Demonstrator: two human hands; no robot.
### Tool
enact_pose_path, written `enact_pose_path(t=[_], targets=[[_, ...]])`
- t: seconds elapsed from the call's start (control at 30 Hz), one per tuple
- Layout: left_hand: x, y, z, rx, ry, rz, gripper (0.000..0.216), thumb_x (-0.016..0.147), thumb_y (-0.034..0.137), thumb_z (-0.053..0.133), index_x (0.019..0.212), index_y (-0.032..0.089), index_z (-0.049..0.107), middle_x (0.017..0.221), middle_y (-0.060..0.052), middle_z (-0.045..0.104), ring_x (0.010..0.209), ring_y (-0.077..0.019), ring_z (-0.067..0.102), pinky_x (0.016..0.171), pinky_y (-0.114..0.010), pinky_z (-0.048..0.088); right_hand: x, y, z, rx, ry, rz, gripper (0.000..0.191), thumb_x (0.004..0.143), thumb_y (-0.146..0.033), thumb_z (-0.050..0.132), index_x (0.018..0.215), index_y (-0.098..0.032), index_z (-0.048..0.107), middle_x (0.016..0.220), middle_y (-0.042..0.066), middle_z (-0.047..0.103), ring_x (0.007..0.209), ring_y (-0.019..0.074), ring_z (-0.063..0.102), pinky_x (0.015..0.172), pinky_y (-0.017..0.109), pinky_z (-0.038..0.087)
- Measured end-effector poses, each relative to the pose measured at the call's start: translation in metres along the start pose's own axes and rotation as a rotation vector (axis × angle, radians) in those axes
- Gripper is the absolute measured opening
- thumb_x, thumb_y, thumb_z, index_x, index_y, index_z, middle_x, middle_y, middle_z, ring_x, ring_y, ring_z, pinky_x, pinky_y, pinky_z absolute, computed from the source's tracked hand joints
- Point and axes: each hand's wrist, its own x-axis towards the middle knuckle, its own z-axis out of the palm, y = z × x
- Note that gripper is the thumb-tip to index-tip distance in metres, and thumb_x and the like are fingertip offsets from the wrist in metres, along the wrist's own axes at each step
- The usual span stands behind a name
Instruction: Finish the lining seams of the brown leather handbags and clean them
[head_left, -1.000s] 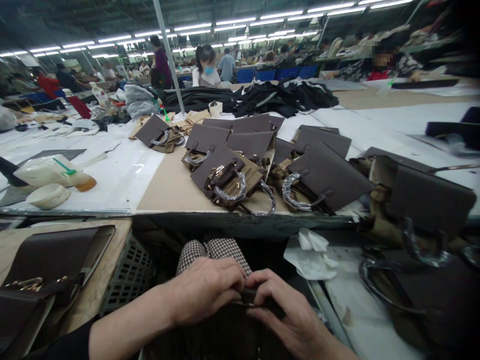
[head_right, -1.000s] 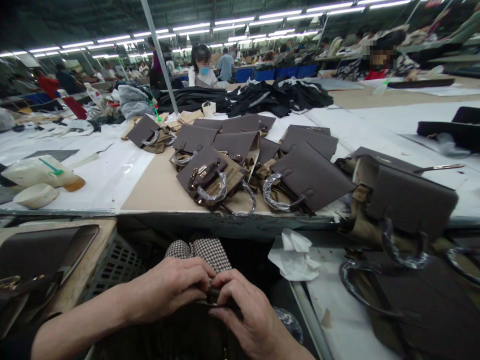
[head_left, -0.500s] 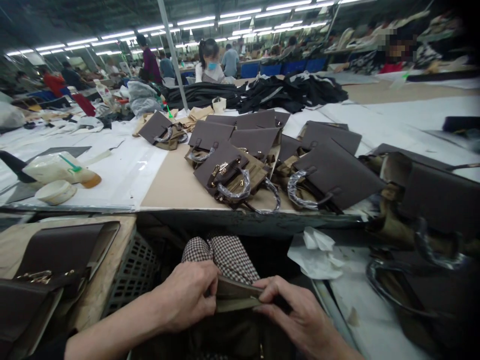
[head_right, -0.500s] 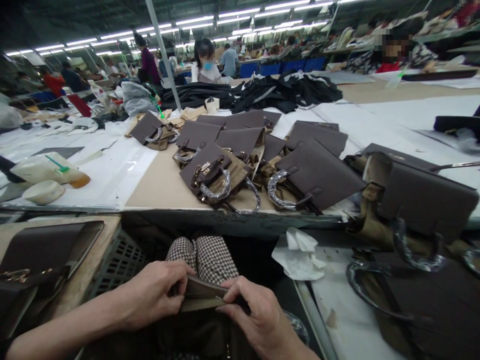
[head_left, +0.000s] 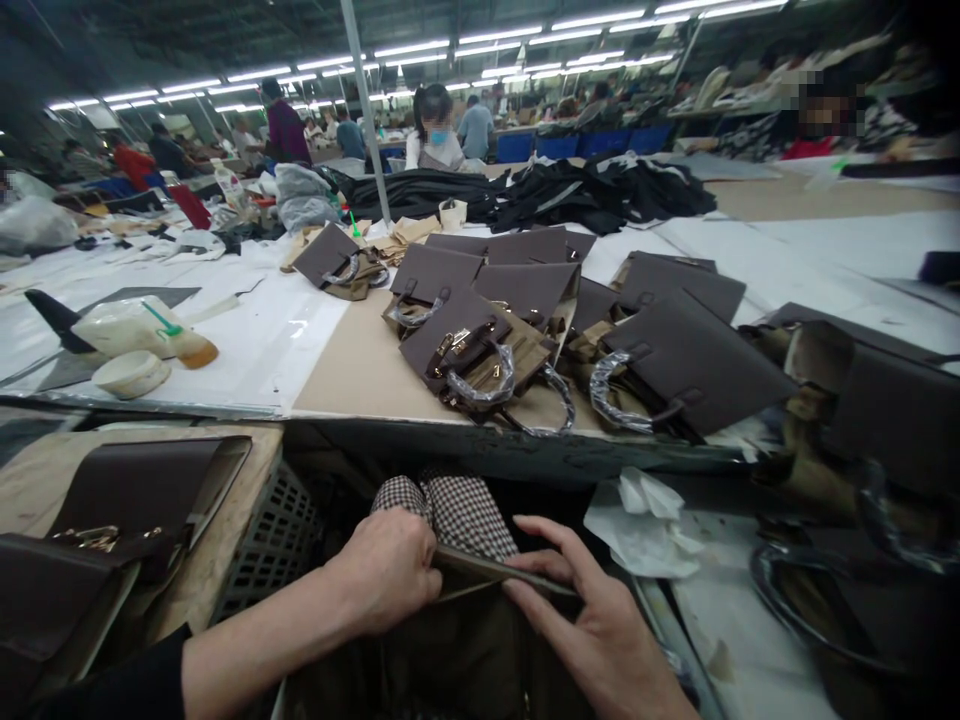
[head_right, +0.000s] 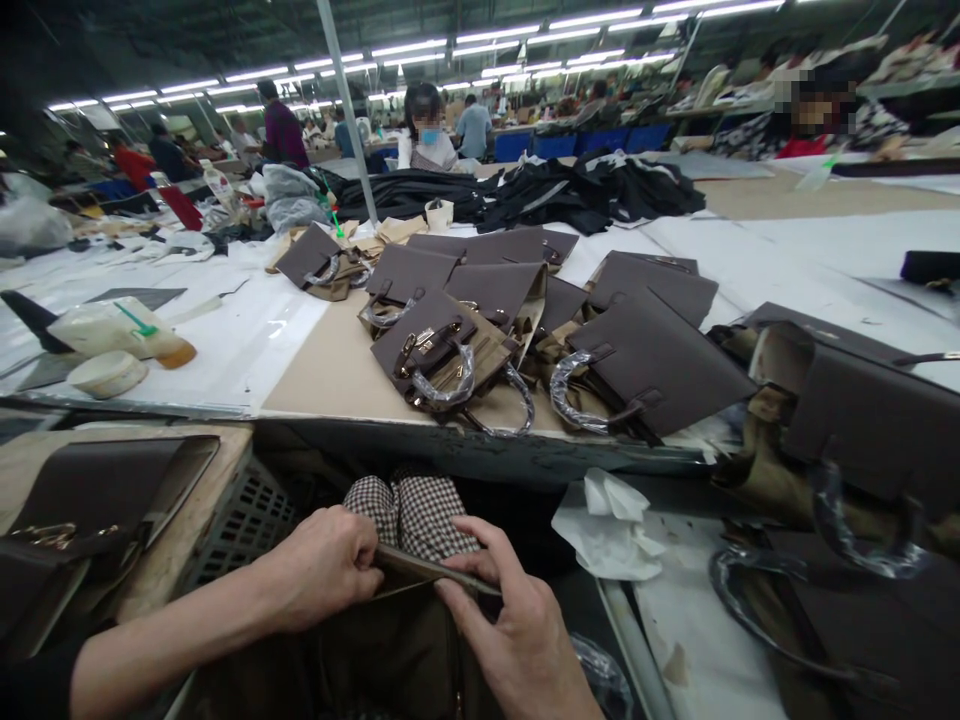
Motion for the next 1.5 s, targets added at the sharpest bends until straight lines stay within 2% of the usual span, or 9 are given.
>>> enact_pose_path(t=[0.13,0.23,0.3,0.37,0.53,0.67,0.87,1.03,1.5], targets=[[-0.002,-0.011,-0.001,-0.115,0.026,0.091,0.017,0.067,0.022,0.063,0.064,0.021,0.046,0.07,-0.001,0.061,0.068,-0.0198,0.056,0.061,-0.028,0.038,0.002,0.002,-0.001,0.0,-0.046,0.076,0.04,0.092,-0.038,0.06,0.128,-0.026,0.047,0.106,0.003,0.075,0.097,0.0192,0.072,0.084,0.029,0.056],[-0.008,-0.017,-0.005,-0.42,0.074,0.235,0.017,0.072,0.01,0.055,0.083,0.022,0.049,0.094,-0.001,0.065,0.085,-0.0174,0.057,0.073,-0.026,0.043,0.003,0.005,-0.003,0.009,-0.056,0.098,0.038,0.091,-0.039,0.06,0.126,-0.026,0.051,0.109,0.005,0.075,0.099,0.0202,0.071,0.084,0.029,0.056],[-0.013,-0.018,-0.009,-0.615,0.04,0.291,0.024,0.076,0.008,0.051,0.096,0.022,0.052,0.11,-0.001,0.063,0.097,-0.0169,0.057,0.081,-0.025,0.044,0.004,0.007,-0.003,0.031,-0.066,0.099,0.036,0.091,-0.04,0.06,0.124,-0.026,0.053,0.109,0.005,0.075,0.1,0.0204,0.071,0.086,0.03,0.055],[-0.016,-0.017,-0.012,-0.69,-0.028,0.299,0.024,0.08,0.011,0.055,0.101,0.022,0.055,0.114,0.0,0.063,0.101,-0.0176,0.056,0.084,-0.025,0.043,0.004,0.006,-0.003,0.042,-0.078,0.101,0.034,0.091,-0.04,0.06,0.121,-0.026,0.055,0.107,0.005,0.075,0.099,0.0208,0.071,0.086,0.03,0.055],[-0.014,-0.012,-0.008,-0.575,-0.028,0.313,0.018,0.076,0.029,0.078,0.083,0.021,0.064,0.095,0.003,0.067,0.091,-0.0177,0.058,0.08,-0.025,0.042,0.005,-0.007,-0.01,0.068,-0.155,0.138,0.029,0.089,-0.04,0.064,0.113,-0.025,0.063,0.103,0.002,0.075,0.096,0.0214,0.07,0.081,0.029,0.054],[-0.009,-0.01,-0.004,-0.652,-0.043,0.287,0.008,0.081,0.022,0.072,0.077,0.019,0.066,0.092,0.003,0.069,0.088,-0.0155,0.061,0.078,-0.024,0.043,0.005,-0.018,-0.019,0.126,-0.272,0.194,0.033,0.091,-0.048,0.061,0.112,-0.025,0.07,0.097,0.001,0.075,0.091,0.0226,0.068,0.075,0.029,0.052],[-0.003,-0.011,-0.003,-0.718,-0.074,0.224,0.015,0.077,0.023,0.074,0.068,0.017,0.064,0.098,0.002,0.071,0.089,-0.0157,0.063,0.077,-0.024,0.044,0.007,-0.016,-0.024,0.3,-0.405,0.274,0.036,0.092,-0.049,0.06,0.109,-0.022,0.076,0.093,0.003,0.077,0.088,0.0238,0.067,0.072,0.028,0.048],[0.004,-0.011,0.004,-0.656,-0.046,0.188,0.022,0.071,0.021,0.075,0.061,0.017,0.055,0.087,0.002,0.069,0.08,-0.0153,0.06,0.068,-0.025,0.042,0.006,-0.013,-0.021,0.295,-0.383,0.279,0.031,0.088,-0.043,0.065,0.103,-0.021,0.079,0.091,0.003,0.078,0.082,0.0222,0.067,0.069,0.026,0.047],[0.006,-0.008,0.007,-0.679,-0.042,0.218,0.024,0.07,0.017,0.074,0.058,0.017,0.054,0.087,0.001,0.07,0.08,-0.0153,0.062,0.069,-0.025,0.043,0.001,-0.007,-0.014,0.118,-0.245,0.257,0.03,0.084,-0.045,0.067,0.097,-0.021,0.08,0.08,0.001,0.076,0.073,0.0195,0.064,0.062,0.024,0.046]])
